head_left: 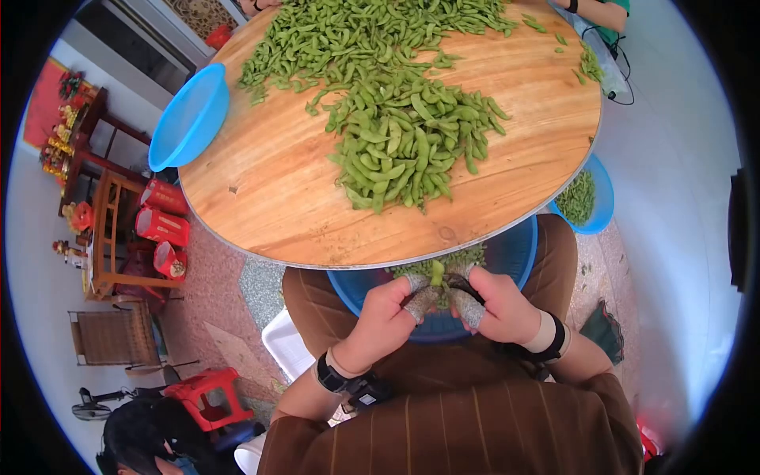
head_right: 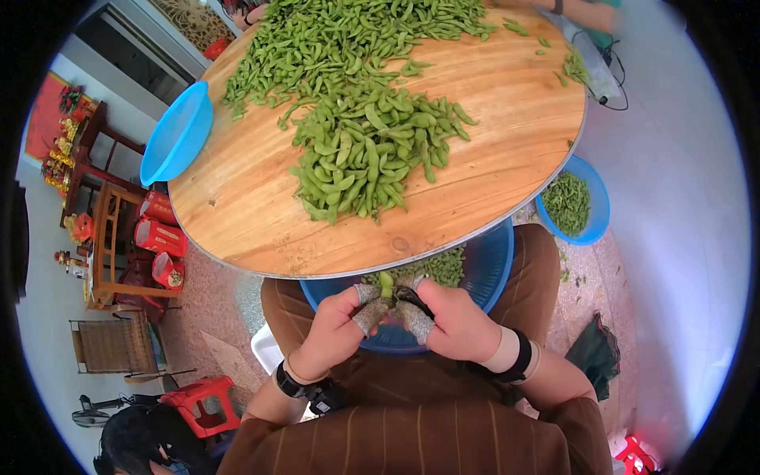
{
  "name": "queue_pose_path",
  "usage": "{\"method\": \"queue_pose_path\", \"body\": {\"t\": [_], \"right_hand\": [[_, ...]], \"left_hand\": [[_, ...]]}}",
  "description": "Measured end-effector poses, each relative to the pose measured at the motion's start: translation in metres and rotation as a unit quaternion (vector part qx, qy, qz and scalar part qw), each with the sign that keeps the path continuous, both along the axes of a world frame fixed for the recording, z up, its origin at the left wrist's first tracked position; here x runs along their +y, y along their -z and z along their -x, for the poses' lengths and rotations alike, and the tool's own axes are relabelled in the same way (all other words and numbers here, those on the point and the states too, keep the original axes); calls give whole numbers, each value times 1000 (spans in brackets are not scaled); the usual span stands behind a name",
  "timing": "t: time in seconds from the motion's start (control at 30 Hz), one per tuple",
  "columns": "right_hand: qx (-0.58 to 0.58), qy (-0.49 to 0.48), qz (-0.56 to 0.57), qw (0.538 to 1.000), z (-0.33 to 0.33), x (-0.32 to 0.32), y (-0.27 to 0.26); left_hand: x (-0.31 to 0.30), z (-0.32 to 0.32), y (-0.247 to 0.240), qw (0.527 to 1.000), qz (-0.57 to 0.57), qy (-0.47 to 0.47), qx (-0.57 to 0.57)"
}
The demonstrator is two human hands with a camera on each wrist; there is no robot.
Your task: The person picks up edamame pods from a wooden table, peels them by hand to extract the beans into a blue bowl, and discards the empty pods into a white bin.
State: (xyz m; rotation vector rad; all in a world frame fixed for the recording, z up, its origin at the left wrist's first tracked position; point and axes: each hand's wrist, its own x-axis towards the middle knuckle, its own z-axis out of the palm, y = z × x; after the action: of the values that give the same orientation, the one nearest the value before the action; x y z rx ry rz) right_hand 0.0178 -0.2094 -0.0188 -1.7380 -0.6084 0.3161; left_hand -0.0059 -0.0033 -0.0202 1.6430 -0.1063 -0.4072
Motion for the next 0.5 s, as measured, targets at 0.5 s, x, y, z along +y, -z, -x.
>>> {"method": "queue_pose_path", "body": {"t": [0.5], "right_hand": [[5, 8, 33, 999, 9, -1, 2]], "left_hand": [[-5, 4, -8, 823, -361, 14, -438]]}}
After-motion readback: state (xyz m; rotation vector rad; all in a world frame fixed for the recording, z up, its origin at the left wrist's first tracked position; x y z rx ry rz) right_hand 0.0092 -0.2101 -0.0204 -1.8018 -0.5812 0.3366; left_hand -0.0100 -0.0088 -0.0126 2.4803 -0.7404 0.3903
